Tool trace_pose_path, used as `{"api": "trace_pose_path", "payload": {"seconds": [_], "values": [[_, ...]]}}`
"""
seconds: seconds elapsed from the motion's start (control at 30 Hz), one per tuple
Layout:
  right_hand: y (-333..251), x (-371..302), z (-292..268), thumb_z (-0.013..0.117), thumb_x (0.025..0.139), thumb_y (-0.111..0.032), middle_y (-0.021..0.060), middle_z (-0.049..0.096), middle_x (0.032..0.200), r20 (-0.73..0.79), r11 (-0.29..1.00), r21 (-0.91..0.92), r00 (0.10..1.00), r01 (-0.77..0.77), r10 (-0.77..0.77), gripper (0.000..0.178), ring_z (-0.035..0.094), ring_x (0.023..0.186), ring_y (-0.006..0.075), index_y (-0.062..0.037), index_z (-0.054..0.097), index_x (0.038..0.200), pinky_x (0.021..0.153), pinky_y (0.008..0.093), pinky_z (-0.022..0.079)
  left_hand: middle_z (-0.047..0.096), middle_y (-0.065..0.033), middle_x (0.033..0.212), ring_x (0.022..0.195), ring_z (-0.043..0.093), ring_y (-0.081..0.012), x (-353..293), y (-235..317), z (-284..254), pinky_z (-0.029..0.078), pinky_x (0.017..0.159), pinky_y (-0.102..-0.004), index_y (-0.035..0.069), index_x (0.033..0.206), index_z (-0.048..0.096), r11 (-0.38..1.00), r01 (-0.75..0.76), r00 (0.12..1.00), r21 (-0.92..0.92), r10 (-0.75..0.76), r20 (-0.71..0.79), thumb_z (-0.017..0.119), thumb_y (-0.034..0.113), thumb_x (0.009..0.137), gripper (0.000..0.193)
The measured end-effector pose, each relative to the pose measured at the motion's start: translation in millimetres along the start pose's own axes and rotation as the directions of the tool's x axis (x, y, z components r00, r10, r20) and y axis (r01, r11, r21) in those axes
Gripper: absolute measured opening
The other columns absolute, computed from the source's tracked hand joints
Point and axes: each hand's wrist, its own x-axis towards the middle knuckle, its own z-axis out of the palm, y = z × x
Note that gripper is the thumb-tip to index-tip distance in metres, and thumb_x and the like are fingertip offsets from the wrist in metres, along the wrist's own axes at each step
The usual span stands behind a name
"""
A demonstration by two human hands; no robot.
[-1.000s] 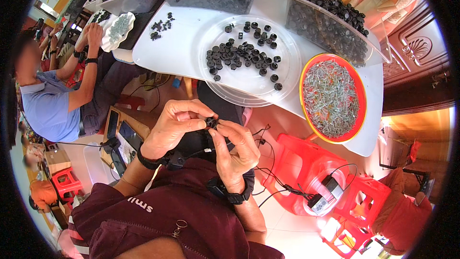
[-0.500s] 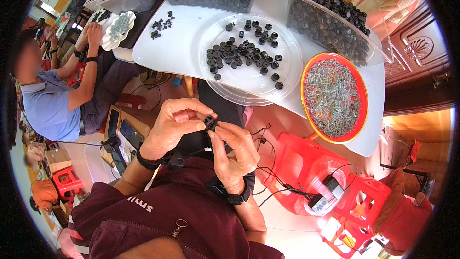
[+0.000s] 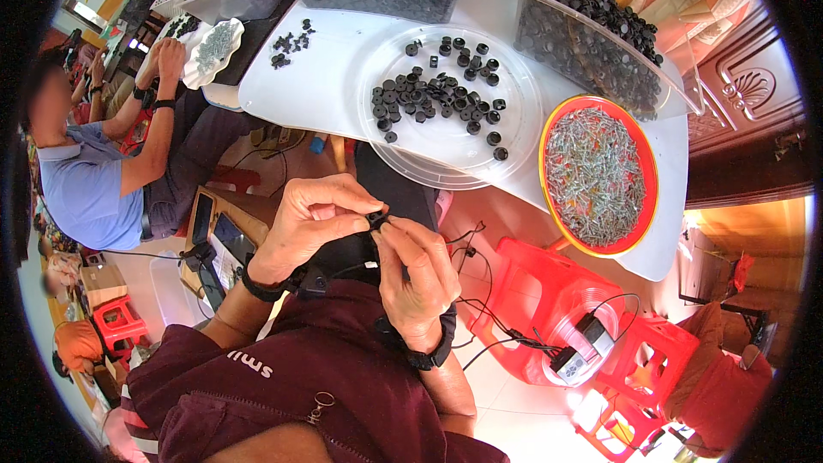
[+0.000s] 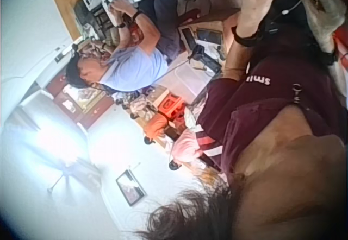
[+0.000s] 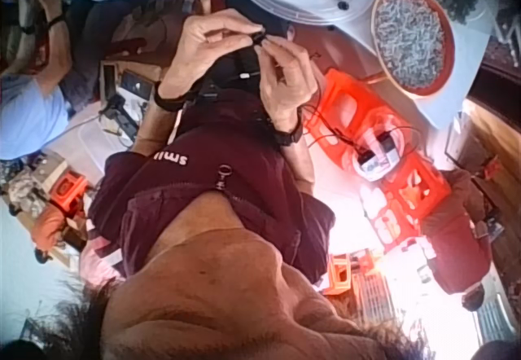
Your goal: Assembling small black plastic industrial components by hand.
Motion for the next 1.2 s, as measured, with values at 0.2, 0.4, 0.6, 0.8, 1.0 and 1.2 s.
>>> {"api": "trace_pose_path", "payload": {"seconds": [0.2,0.4,0.6,0.8,1.0,1.2], "values": [[-2,8,-4,0.073,0.066,0.005,0.0081,0.064,0.084,0.083,0.998,-0.041,0.996,0.037,-0.033,0.026,0.063,0.070,0.0196,-0.0039,0.065,0.089,0.058,0.0267,0.050,0.062,-0.0115,0.093,0.085,0.060,-0.0146,5,7,-5,0.048,0.077,-0.0224,-0.003,0.094,0.067,0.997,0.032,0.997,0.070,-0.037,0.064,0.061,-0.012,0.075,0.022],[-2,5,-3,0.074,0.067,0.002,0.0073,0.062,0.083,0.110,0.989,-0.116,0.991,0.090,-0.077,0.024,0.062,0.068,0.0198,-0.0033,0.065,0.088,0.057,0.0277,0.050,0.063,-0.0104,0.089,0.082,0.059,-0.0133,8,12,-7,0.047,0.071,-0.0218,-0.003,0.094,0.067,0.985,0.037,0.991,0.168,-0.058,0.119,0.063,-0.009,0.074,0.021],[-1,13,-4,0.074,0.068,0.000,0.0081,0.061,0.082,0.242,0.999,-0.020,0.970,0.032,-0.027,0.023,0.061,0.067,0.0213,-0.0024,0.063,0.088,0.055,0.0291,0.050,0.063,-0.0098,0.084,0.078,0.059,-0.0121,10,8,-19,0.047,0.070,-0.0218,-0.005,0.092,0.067,0.983,0.124,0.971,0.133,-0.148,0.189,0.064,-0.004,0.075,0.017],[5,13,-3,0.074,0.068,-0.001,0.0079,0.060,0.085,0.277,0.997,-0.001,0.958,-0.072,0.069,0.020,0.061,0.068,0.0217,-0.0031,0.061,0.083,0.055,0.0297,0.050,0.064,-0.0083,0.082,0.072,0.060,-0.0112,14,0,-21,0.049,0.067,-0.0218,-0.005,0.089,0.067,0.976,0.216,0.969,0.009,-0.216,0.120,0.067,-0.002,0.074,0.015],[12,19,4,0.074,0.069,-0.001,0.0078,0.059,0.085,0.326,0.986,0.070,0.937,-0.153,0.122,0.017,0.061,0.068,0.0197,-0.0020,0.061,0.080,0.057,0.0288,0.050,0.064,-0.0085,0.084,0.073,0.061,-0.0106,16,-6,-30,0.049,0.068,-0.0212,-0.006,0.090,0.066,0.972,0.235,0.964,-0.004,-0.233,0.125,0.068,-0.002,0.075,0.016],[16,20,5,0.073,0.069,0.001,0.0085,0.058,0.085,0.376,0.980,0.020,0.910,-0.196,0.174,0.017,0.060,0.067,0.0201,-0.0014,0.059,0.077,0.057,0.0299,0.048,0.064,-0.0084,0.086,0.077,0.061,-0.0114,14,-11,-24,0.049,0.072,-0.0217,-0.006,0.092,0.066,0.965,0.257,0.963,0.048,-0.260,0.070,0.059,-0.002,0.081,0.013]]}}
